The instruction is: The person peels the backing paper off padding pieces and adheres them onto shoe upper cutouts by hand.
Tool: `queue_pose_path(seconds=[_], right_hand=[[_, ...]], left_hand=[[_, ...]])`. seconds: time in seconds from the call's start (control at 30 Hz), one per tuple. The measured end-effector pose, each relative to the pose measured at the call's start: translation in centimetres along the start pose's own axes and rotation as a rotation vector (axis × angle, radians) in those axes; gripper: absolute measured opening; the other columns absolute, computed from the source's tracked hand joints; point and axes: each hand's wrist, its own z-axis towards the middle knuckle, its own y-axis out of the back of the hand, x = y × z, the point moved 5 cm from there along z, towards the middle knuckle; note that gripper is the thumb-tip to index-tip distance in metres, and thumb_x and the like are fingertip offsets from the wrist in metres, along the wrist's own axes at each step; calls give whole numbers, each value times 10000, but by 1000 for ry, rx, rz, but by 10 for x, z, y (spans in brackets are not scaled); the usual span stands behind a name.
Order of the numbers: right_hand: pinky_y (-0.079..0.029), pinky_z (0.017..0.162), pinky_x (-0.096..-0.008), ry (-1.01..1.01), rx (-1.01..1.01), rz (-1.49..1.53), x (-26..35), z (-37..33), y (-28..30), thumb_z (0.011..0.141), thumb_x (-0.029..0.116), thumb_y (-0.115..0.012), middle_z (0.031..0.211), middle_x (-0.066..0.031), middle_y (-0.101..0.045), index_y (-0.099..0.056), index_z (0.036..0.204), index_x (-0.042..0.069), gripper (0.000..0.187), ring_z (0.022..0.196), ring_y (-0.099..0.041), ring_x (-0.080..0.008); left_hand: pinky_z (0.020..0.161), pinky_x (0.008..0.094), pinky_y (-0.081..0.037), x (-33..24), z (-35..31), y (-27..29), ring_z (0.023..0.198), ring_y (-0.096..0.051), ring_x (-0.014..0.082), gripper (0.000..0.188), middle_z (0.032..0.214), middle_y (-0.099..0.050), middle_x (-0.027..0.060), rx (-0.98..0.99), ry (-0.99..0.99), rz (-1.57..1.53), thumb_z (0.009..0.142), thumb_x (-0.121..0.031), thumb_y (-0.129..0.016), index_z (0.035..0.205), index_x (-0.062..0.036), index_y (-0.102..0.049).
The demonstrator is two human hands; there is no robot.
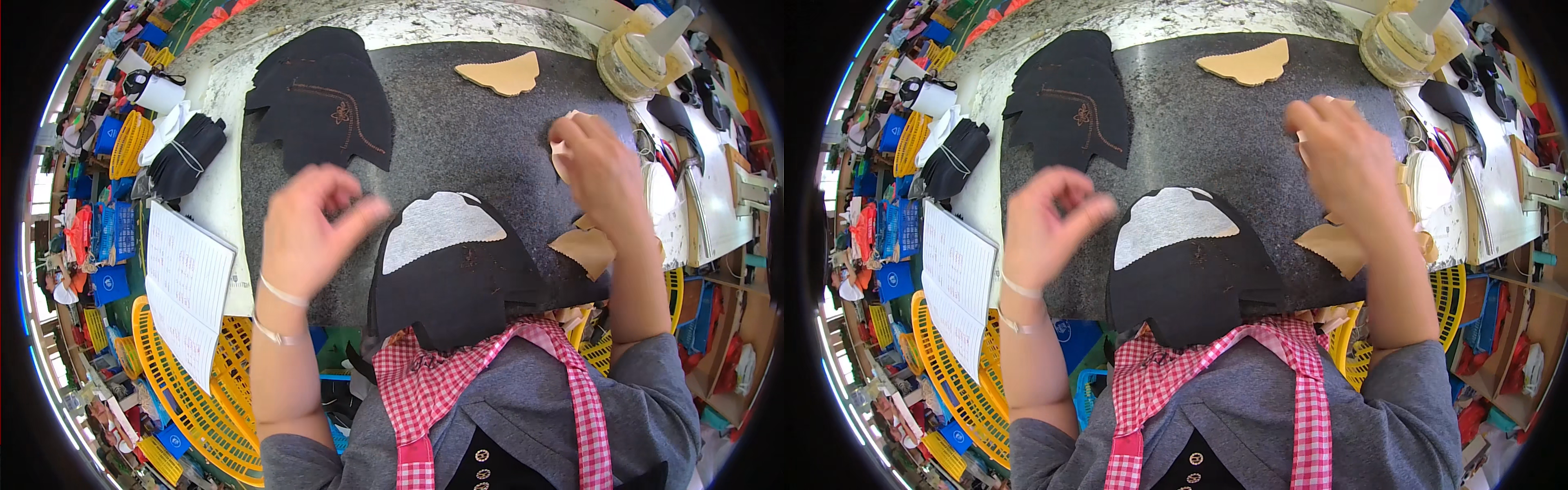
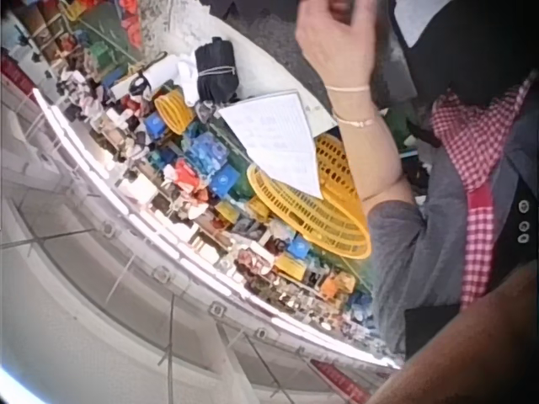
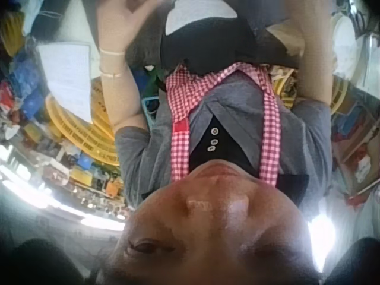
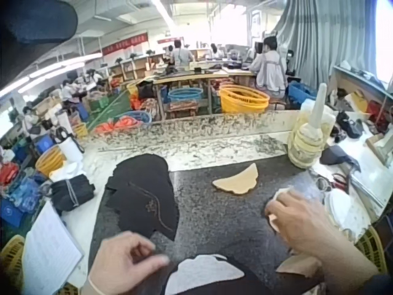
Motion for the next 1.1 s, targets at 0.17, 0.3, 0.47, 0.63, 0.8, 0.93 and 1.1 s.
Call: queue_pose_path(seconds=[0.17, 0.3, 0.47, 0.63, 0.8, 0.93, 1.1], right_hand=[[-539, 837, -400, 314, -147, 190, -48, -3, -22, 742, -42, -686, 940, -49, -692, -721, 888, 76, 192, 960, -631, -283], [-544, 754, -412, 240, -95, 184, -35, 1, -34, 755, 7, -724, 851, -35, -677, -712, 854, 85, 126, 846, -641, -269], [-550, 773, -408, 161, -4, 360, -33, 6, -34, 878, 15, -658, 882, -78, -701, -739, 959, 73, 128, 868, -664, -305], [-547, 877, -341, 27, 56, 799, -47, 8, -39, 941, 21, -626, 1076, -120, -764, -726, 1089, 22, 179, 994, -727, -212], [-558, 849, -338, -140, -307, 652, -25, 13, -2, 899, 28, -696, 969, -87, -769, -741, 1058, 43, 166, 879, -721, -196], [-551, 702, -337, 368, -543, 487, 33, 6, 20, 799, 32, -721, 913, -66, -750, -762, 929, 85, 147, 823, -701, -219], [-518, 669, -325, 822, -515, 476, 87, -17, 22, 648, 198, -683, 958, -48, -708, -730, 910, 68, 296, 831, -672, -206]], left_hand=[[987, 406, -484, 66, 86, 21, 1114, -640, 299, 497, 1169, -700, 122, -484, -301, 342, 837, -322, -827, 1234, -60, -683], [1022, 445, -460, 69, 93, 17, 1123, -626, 319, 640, 1174, -680, 134, -335, -34, 502, 798, -397, -847, 1309, -87, -618], [950, 416, -506, 51, 66, 28, 1096, -657, 250, 495, 1179, -688, 117, -255, 96, 377, 873, -337, -806, 1259, -81, -631], [1095, 359, -441, -20, 11, 61, 1316, -575, 233, 395, 1424, -601, 164, -624, -310, -344, 1020, -108, -612, 1385, 37, -566], [1154, 388, -396, -56, -40, -2, 1358, -553, 303, 480, 1467, -562, 216, -214, -116, -267, 998, -49, -569, 1470, 15, -509], [878, 400, -524, -56, -65, -42, 987, -660, 332, 568, 1167, -648, 204, -106, -108, 310, 932, -19, -649, 1476, -25, -486], [597, 243, -498, -62, -55, -33, 689, -645, 108, 185, 852, -698, 72, 12, 46, -642, 898, -80, -776, 1053, -5, -706]])
